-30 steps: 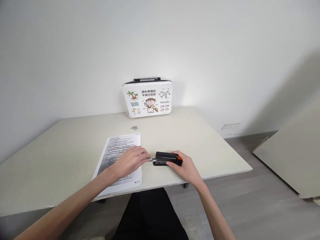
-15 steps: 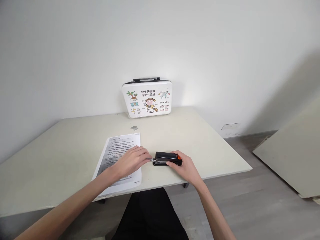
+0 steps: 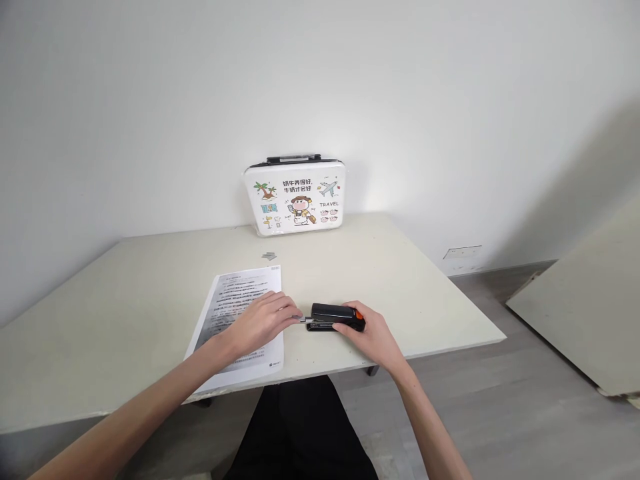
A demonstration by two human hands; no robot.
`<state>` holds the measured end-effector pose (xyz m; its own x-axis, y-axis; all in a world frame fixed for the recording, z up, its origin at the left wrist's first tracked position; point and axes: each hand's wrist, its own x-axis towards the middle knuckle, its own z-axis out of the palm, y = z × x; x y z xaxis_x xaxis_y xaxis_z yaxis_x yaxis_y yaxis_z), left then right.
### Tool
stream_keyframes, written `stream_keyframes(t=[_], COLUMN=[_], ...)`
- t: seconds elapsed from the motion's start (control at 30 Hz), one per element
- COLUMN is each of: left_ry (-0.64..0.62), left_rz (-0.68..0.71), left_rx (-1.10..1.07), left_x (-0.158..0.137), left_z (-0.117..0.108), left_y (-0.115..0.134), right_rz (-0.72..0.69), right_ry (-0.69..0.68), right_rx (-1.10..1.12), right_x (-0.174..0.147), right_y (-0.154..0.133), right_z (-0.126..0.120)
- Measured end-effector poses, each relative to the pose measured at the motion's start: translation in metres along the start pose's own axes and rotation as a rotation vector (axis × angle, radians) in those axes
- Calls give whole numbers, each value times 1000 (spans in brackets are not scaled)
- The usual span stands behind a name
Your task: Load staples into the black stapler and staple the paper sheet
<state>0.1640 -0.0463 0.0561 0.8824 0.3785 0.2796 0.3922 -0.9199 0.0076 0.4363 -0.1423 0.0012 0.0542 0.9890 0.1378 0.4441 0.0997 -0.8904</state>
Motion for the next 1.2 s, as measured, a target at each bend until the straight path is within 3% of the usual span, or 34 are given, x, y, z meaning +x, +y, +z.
stream_keyframes(t=[1.2], left_ry=[-43], left_rz=[-14], left_rx=[-22], left_x=[7], left_z=[-1], left_y=[5], right_rz=[-5], right_ry=[-1], right_rx=[-10], right_x=[1], right_y=[3], right_z=[0])
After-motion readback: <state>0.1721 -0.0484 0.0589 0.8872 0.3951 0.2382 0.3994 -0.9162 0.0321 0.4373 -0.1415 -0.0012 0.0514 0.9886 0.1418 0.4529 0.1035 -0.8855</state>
